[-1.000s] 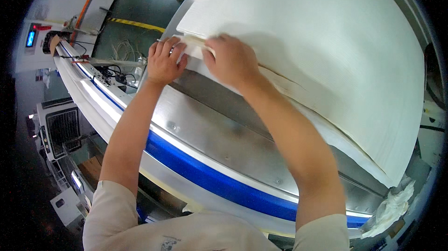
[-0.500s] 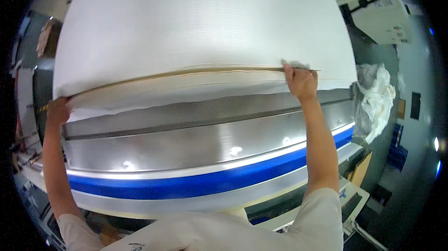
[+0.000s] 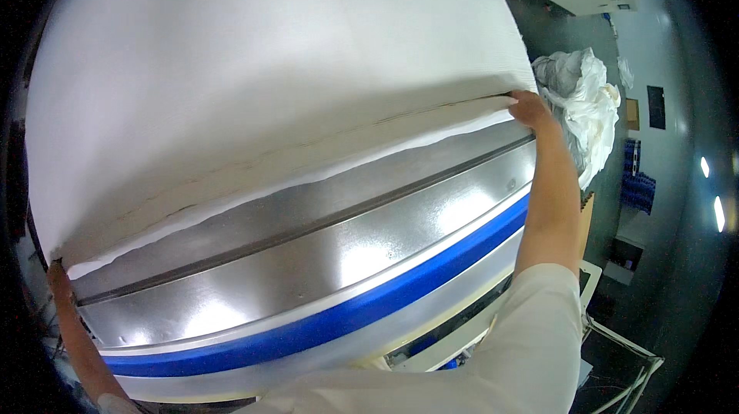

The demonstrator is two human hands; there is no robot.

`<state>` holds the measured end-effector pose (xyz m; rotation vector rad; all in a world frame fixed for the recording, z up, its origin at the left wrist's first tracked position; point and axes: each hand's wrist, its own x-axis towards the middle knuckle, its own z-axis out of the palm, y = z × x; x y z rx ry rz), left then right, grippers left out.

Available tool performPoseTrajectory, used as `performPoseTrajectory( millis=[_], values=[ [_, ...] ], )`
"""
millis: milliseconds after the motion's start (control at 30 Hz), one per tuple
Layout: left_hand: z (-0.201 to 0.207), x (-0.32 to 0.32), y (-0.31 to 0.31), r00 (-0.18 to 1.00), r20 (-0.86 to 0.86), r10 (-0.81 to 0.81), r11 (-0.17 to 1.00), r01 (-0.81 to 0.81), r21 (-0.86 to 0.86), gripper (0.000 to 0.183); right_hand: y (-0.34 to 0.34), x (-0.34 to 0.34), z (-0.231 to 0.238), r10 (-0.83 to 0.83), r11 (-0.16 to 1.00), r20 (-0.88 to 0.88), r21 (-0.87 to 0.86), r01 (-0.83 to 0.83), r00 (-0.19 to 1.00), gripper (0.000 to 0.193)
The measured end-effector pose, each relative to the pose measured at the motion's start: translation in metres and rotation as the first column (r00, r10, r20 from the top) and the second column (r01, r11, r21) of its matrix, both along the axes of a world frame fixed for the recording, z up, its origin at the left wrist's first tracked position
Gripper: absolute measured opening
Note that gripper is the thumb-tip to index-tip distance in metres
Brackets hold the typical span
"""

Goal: The person repeatedly folds large white sheets of paper in half by hand on a metal table. They align the edges and crease the fold, then place the folded paper onto a stack below the table surface.

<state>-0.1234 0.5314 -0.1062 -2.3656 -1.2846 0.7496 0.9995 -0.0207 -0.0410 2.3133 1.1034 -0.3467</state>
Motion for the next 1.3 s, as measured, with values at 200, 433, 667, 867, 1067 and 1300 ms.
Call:
performPoseTrajectory(
  millis=[200, 433, 667, 867, 1067, 1300],
  values=[
    [0.023, 0.075, -0.02, 0.915, 0.042, 0.4, 0.91, -0.392, -0.133, 0.034, 0.01, -0.033, -0.001, -0.143, 0.972, 0.283, -0.142, 0.189, 0.948, 0.03],
    [0.102, 0.132, -0.057, 0.991, -0.071, 0.113, 0.99, -0.119, -0.077, 0.029, -0.029, 0.013, 0.058, -0.049, 0.996, 0.181, 0.081, 0.034, 0.982, 0.033],
    [0.179, 0.078, -0.086, 0.973, -0.105, 0.206, 0.972, -0.216, -0.097, 0.034, -0.078, 0.01, 0.132, -0.033, 0.989, 0.012, 0.142, 0.031, 0.999, 0.033],
    [0.161, 0.011, -0.162, 0.956, -0.263, 0.13, 0.927, -0.212, -0.309, 0.032, -0.183, -0.021, 0.129, 0.133, 0.988, -0.03, -0.071, -0.134, 0.991, 0.037],
    [0.119, 0.009, -0.253, 0.779, -0.626, -0.038, 0.79, -0.36, -0.496, 0.022, -0.214, -0.107, 0.088, 0.11, 0.883, -0.127, -0.443, -0.156, 0.986, 0.02],
    [0.082, 0.013, -0.286, 0.712, -0.695, -0.099, 0.707, -0.441, -0.553, 0.017, -0.252, -0.128, 0.054, 0.139, 0.748, -0.151, -0.632, -0.204, 0.979, 0.018]
  ],
)
